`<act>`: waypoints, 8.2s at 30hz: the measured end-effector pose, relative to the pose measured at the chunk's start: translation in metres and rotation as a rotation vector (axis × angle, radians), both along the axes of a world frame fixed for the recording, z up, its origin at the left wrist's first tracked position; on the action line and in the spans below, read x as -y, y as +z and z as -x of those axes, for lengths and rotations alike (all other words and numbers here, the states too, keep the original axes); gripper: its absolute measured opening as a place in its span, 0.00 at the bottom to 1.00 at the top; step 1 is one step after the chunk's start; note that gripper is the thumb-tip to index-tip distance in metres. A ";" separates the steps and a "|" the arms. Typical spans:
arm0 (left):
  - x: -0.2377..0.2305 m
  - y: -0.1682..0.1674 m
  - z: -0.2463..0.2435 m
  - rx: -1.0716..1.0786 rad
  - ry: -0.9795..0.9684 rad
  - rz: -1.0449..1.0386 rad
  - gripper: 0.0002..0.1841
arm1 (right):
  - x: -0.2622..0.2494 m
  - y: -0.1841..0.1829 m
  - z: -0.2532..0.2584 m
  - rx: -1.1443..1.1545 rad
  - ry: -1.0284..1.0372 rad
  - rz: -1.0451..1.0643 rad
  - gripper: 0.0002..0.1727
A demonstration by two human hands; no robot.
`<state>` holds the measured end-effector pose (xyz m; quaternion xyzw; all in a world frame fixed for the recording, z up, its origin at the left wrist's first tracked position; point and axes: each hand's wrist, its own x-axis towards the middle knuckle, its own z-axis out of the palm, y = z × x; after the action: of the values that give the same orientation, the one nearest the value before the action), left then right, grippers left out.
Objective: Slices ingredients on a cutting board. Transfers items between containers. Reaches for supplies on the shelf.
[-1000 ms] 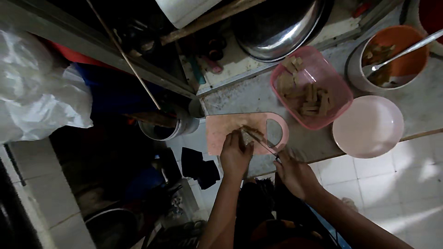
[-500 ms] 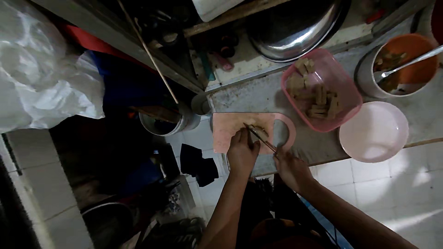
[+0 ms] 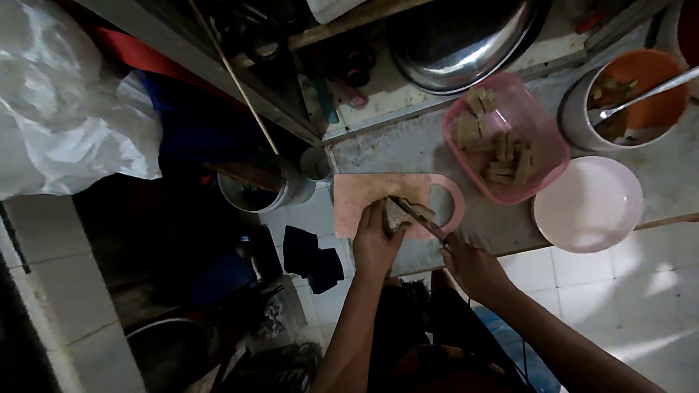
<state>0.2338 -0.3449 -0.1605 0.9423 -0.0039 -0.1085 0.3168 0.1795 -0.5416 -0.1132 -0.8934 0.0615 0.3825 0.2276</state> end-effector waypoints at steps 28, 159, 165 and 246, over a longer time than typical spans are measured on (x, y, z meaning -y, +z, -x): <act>0.004 0.004 0.003 0.004 0.035 -0.081 0.28 | -0.026 -0.016 -0.007 0.048 0.058 0.064 0.26; -0.041 -0.025 0.020 0.257 0.021 0.113 0.15 | -0.036 0.002 0.023 0.225 0.184 0.128 0.23; -0.044 -0.026 0.017 0.280 0.019 0.143 0.14 | -0.059 0.000 -0.006 -0.020 0.163 0.118 0.26; -0.179 0.042 0.104 -0.344 0.646 0.462 0.29 | -0.077 0.007 -0.115 0.159 -0.206 -0.156 0.29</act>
<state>0.1295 -0.1658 -0.1185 0.7677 0.3198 -0.1556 0.5330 0.2940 -0.4649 -0.1059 -0.8894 0.1047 0.2886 0.3387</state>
